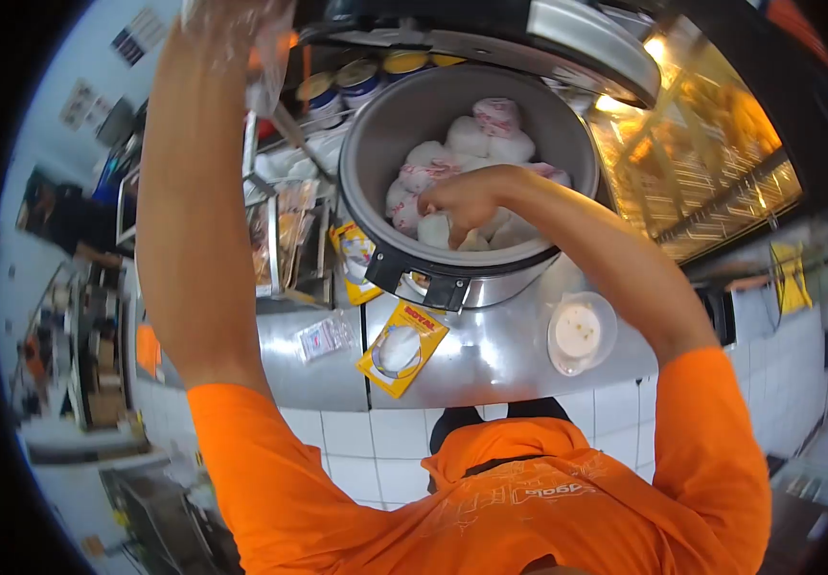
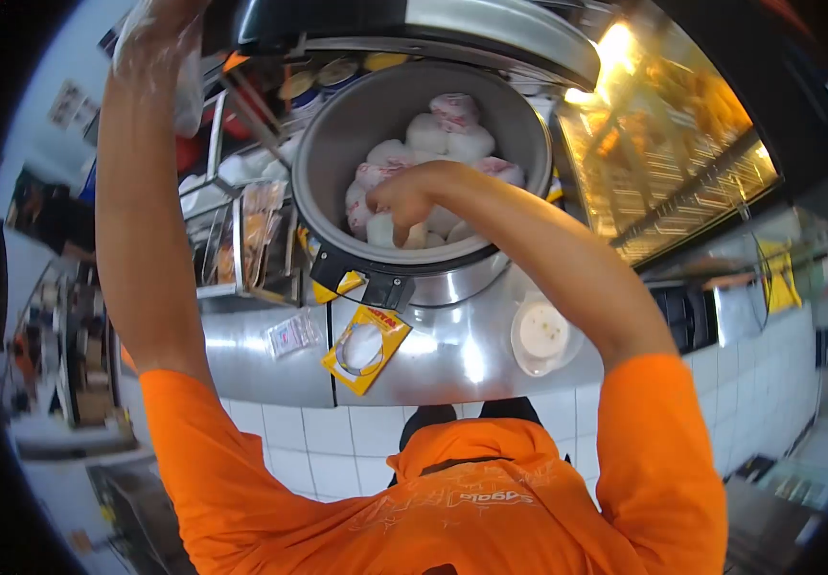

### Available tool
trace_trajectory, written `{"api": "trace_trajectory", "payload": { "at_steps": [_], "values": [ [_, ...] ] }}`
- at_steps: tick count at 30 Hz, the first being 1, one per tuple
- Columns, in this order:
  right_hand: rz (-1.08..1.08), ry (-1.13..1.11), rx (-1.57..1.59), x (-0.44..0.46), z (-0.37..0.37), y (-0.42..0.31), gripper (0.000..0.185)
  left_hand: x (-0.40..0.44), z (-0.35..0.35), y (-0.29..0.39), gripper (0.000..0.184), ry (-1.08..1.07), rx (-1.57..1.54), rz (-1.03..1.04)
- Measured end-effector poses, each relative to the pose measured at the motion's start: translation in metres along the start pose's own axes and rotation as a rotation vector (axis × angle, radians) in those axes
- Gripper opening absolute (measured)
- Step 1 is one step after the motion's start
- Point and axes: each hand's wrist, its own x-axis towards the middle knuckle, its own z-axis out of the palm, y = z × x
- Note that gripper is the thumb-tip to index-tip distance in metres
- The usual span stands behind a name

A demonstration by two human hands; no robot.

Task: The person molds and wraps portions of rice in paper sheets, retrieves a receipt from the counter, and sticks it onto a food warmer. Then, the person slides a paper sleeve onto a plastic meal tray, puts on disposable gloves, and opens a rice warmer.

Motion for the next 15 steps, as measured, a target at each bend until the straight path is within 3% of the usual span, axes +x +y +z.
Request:
{"api": "trace_trajectory", "payload": {
  "at_steps": [1,4,7,9,11,12,14,15],
  "values": [
    [-0.005,-0.152,-0.024,0.019,0.004,0.008,0.094,-0.009,0.004,0.0,0.043,-0.003,-0.023,0.017],
    [0.201,-0.154,0.109,0.035,0.006,0.004,0.098,-0.018,-0.023,-0.025,0.059,0.053,0.133,0.125],
    [0.227,-0.144,0.143,0.057,0.024,0.022,0.077,-0.026,-0.021,-0.032,0.074,0.02,0.273,0.132],
    [0.18,0.079,0.086,0.009,0.001,-0.013,0.083,-0.033,0.005,-0.024,0.073,0.078,0.257,0.073],
    [0.17,0.608,-0.052,-0.029,0.007,-0.033,0.086,-0.037,0.009,-0.029,0.078,0.062,0.201,0.065],
    [0.201,0.706,0.024,-0.058,0.012,-0.051,0.086,-0.033,0.003,-0.038,0.083,0.035,0.157,0.046],
    [0.227,0.902,0.151,-0.14,0.022,-0.111,0.087,-0.007,-0.029,-0.074,0.094,-0.218,0.099,0.29],
    [0.252,0.922,0.148,-0.156,0.025,-0.105,0.087,0.009,-0.012,-0.073,0.094,-0.245,0.09,0.302]
  ]
}}
